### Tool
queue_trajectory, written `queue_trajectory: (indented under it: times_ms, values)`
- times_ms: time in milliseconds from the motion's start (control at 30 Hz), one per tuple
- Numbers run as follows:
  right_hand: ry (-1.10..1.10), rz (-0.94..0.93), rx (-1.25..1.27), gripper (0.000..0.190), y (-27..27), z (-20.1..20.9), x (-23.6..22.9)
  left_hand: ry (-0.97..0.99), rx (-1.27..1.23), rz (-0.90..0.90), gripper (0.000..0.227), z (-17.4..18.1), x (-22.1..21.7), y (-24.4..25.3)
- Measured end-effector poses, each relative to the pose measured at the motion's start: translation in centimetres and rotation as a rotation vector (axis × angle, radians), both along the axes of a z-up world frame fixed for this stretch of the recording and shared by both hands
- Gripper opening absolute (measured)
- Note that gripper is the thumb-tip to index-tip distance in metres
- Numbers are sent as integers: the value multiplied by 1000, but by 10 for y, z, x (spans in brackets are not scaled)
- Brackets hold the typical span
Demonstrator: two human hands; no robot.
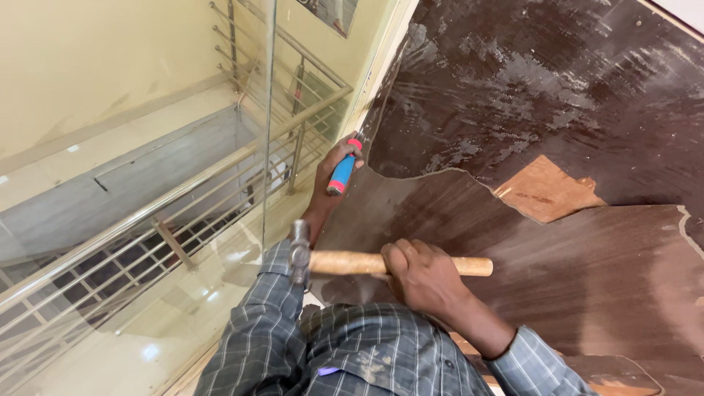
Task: The person uses a hammer and a chisel to remove a dark brown veneer layer from a wooden cabinet surface. They repeatedly strike the chisel to pry and peel off sections of the veneer, which fall to the floor.
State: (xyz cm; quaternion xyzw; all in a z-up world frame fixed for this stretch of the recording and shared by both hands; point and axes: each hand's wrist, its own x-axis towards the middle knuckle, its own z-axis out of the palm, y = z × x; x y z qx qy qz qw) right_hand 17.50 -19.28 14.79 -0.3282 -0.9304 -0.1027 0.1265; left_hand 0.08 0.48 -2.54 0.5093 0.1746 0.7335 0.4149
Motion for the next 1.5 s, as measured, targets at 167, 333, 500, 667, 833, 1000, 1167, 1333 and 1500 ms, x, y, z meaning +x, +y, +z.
queue_trajectory:
  times_ms: [167, 333, 500, 667, 833, 1000, 1167, 1333, 1500]
  values:
    - [48, 143, 18, 41, -12, 8, -2, 267, 162, 379, 38, 15, 0, -5]
    - [-80, -30, 60, 25, 24, -21, 12, 197, 123, 264, 34, 10, 5, 1]
    - [-50, -240, -27, 31, 43, -30, 11, 163, 252, 299, 40, 3, 6, 6]
    - [-2, -176, 0, 30, 29, -17, 7, 115, 120, 149, 35, 0, 4, 8]
    - [-16, -112, -6, 35, 13, -3, 3, 136, 149, 242, 35, -13, 8, 7]
    - [9, -36, 17, 35, 3, 1, 7, 106, 177, 152, 37, -8, 4, -2]
    - [-70, 39, 112, 33, 39, -32, 30, -19, 81, 3, 26, -10, 4, 7]
    - [-71, -502, -72, 33, 72, -47, 50, 90, 21, 114, 32, -21, 0, -3]
    - [-8, -369, -49, 31, 38, -30, 51, 206, -23, 153, 27, 0, -5, -21]
